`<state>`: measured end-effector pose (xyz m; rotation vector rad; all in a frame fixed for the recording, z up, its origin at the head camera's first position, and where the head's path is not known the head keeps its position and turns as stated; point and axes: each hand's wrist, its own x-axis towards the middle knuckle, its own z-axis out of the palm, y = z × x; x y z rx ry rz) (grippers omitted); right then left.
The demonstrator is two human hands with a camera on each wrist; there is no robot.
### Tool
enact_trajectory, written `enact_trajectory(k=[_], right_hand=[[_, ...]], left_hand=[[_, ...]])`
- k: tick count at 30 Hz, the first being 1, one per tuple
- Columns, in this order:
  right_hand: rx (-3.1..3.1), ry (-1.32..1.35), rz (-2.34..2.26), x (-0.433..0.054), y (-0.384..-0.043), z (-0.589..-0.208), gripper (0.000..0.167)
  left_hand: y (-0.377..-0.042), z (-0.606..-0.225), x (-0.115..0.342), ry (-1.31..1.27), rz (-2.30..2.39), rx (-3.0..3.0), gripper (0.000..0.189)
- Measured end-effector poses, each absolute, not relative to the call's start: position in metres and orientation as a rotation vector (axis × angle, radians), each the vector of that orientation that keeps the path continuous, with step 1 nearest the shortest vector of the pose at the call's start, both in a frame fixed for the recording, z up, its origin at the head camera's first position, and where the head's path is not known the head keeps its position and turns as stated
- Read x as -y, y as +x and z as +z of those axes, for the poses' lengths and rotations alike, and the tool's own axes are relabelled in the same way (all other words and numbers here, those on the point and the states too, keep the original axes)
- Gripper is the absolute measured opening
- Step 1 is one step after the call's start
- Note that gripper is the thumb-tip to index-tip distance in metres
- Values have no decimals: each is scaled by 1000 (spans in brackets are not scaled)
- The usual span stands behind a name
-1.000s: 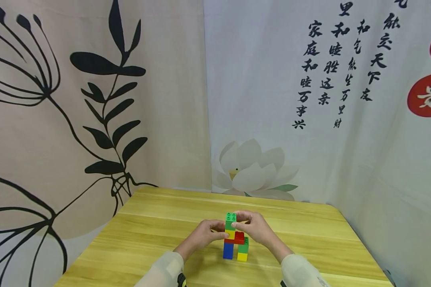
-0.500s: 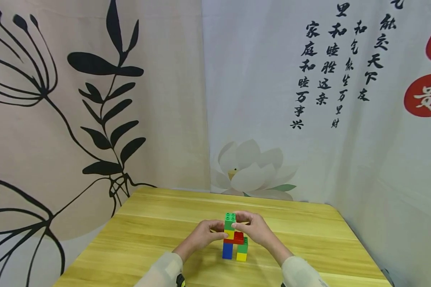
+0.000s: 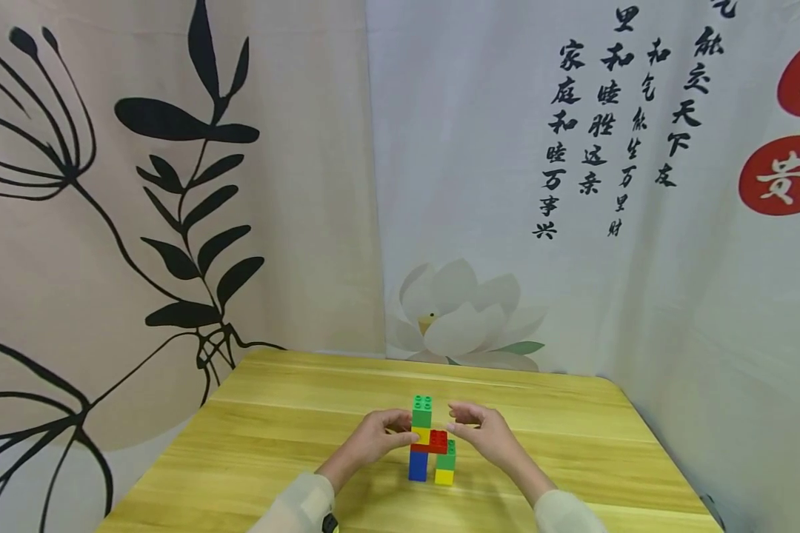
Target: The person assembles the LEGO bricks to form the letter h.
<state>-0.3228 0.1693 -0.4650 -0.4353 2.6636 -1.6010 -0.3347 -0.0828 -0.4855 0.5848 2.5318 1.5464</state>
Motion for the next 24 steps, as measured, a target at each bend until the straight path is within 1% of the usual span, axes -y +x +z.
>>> enact_trajectory(k=[6, 12, 24], right_hand=[[-2660, -380, -1577, -178, -319, -482, 55], [-2643, -390, -1553, -180, -314, -496, 52], [-2612, -402, -1557, -181, -307, -508, 58]], left_hand=[[-333, -490, 83, 572, 1583, -2517, 54], [-328, -495, 83, 542, 1639, -2517, 56], [-319, -498, 80, 550, 1789, -2482, 51]])
